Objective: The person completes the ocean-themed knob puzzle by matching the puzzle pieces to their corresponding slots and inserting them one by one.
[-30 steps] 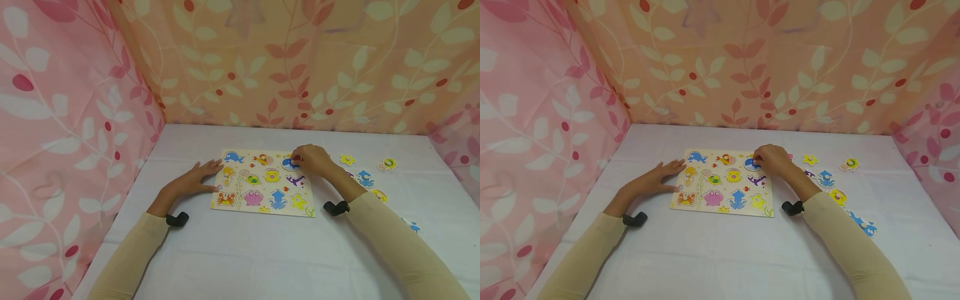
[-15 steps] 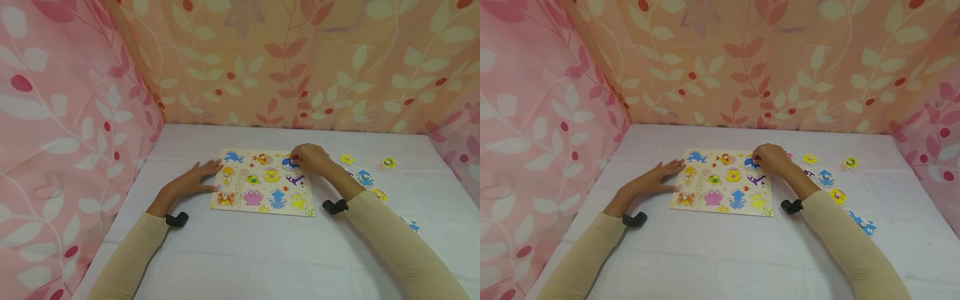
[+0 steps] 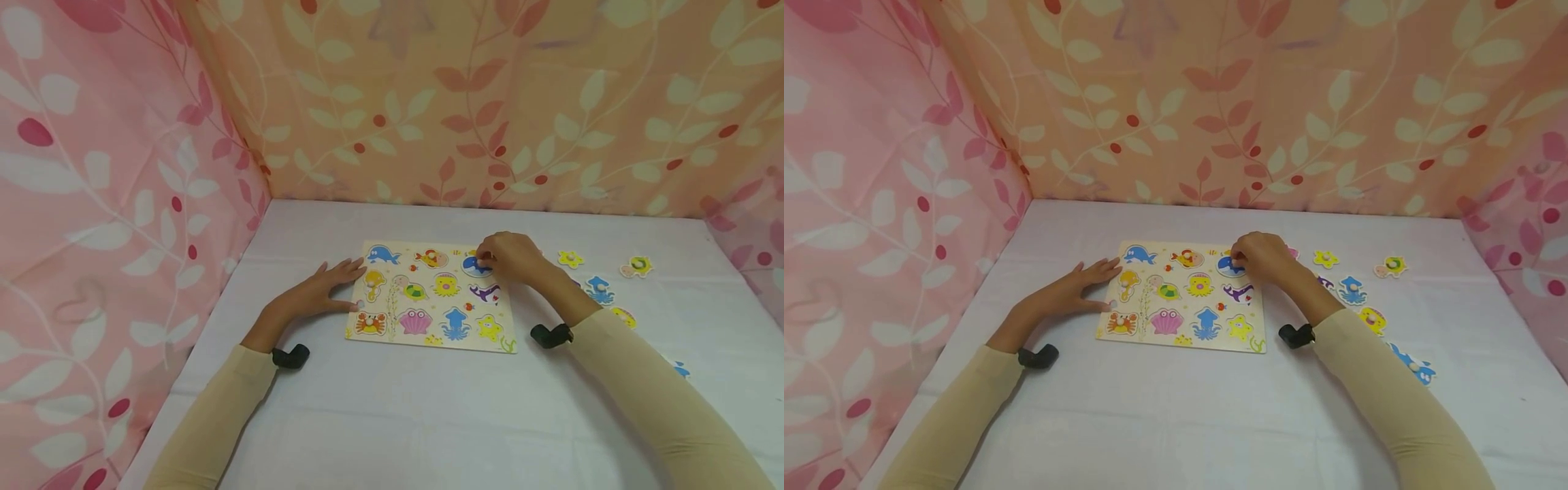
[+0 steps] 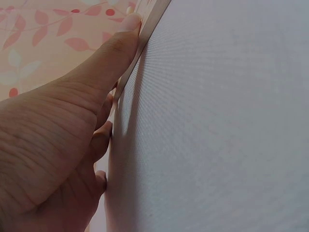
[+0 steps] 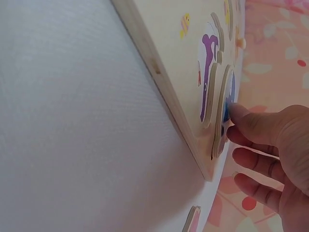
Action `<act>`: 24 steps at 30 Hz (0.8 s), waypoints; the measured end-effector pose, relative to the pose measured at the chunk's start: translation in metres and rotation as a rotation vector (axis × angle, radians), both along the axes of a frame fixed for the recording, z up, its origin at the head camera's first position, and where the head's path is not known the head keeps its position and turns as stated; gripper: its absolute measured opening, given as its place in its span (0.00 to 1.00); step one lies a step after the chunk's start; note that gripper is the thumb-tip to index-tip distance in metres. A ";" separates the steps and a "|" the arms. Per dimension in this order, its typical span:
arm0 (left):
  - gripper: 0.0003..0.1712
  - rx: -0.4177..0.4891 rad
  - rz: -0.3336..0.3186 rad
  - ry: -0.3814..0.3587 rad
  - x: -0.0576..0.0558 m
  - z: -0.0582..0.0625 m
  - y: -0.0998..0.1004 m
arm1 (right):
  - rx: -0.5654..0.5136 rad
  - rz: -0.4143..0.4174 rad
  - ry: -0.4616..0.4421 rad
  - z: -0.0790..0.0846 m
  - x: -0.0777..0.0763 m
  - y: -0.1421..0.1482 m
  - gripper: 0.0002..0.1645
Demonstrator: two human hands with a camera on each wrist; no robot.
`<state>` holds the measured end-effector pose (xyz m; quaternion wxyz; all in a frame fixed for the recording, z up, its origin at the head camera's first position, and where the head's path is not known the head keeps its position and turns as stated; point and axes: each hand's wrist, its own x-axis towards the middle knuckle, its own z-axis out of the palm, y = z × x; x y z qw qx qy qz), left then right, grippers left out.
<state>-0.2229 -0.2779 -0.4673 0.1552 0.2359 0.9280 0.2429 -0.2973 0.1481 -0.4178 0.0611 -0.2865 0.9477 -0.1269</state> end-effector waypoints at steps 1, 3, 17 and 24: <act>0.55 0.002 -0.002 0.002 0.000 0.000 0.000 | 0.004 -0.001 0.002 0.000 0.000 0.000 0.13; 0.55 0.012 -0.005 0.003 0.000 0.000 0.000 | 0.011 -0.001 0.004 0.000 -0.001 0.000 0.13; 0.53 0.008 0.007 0.003 0.002 0.002 0.002 | -0.019 -0.003 -0.028 -0.004 -0.005 0.000 0.13; 0.54 0.005 0.004 -0.002 0.000 0.000 0.001 | -0.008 -0.032 -0.044 -0.003 -0.006 -0.002 0.13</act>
